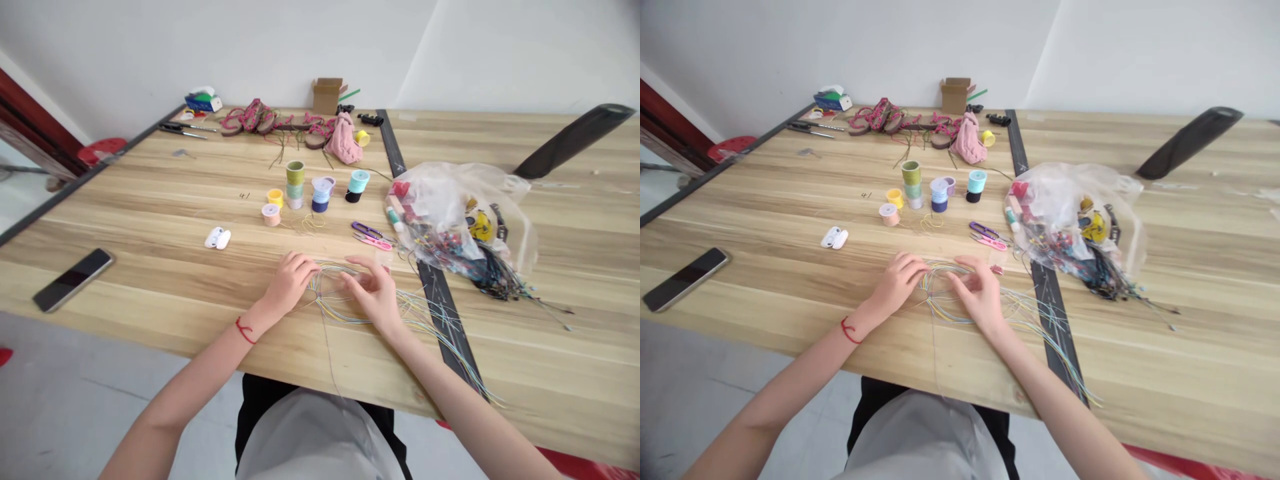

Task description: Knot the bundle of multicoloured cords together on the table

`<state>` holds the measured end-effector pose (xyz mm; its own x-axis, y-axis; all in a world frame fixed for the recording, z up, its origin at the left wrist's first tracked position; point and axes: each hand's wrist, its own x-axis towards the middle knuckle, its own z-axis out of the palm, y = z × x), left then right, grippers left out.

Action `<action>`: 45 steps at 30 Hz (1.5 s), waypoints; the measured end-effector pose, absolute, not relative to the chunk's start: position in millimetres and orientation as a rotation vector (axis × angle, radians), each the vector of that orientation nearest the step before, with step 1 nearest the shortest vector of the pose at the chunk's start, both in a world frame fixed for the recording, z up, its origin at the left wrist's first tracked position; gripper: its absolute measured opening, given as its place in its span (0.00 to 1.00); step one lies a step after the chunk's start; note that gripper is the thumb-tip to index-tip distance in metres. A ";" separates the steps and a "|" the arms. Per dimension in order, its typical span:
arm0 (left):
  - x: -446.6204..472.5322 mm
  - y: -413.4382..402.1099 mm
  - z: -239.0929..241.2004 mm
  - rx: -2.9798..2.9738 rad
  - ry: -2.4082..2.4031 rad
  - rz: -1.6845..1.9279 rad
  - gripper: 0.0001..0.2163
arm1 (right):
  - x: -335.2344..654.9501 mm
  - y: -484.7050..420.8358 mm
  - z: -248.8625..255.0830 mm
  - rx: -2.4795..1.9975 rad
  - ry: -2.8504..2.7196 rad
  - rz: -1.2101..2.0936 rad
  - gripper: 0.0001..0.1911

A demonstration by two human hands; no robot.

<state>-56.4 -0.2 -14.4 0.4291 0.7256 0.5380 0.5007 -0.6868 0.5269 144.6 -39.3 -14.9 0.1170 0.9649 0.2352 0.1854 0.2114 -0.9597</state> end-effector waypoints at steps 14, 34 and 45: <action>-43.2 -17.9 -0.4 2.955 0.976 1.236 0.09 | 132.4 -39.8 -23.9 -1.149 -1.361 1.189 0.17; -43.4 -16.0 5.3 1.117 0.623 1.123 0.15 | 138.6 -49.2 5.4 -0.734 -1.183 1.469 0.05; -33.7 -18.8 10.1 0.865 0.589 1.027 0.23 | 133.6 -54.8 8.3 -0.694 -1.256 1.410 0.05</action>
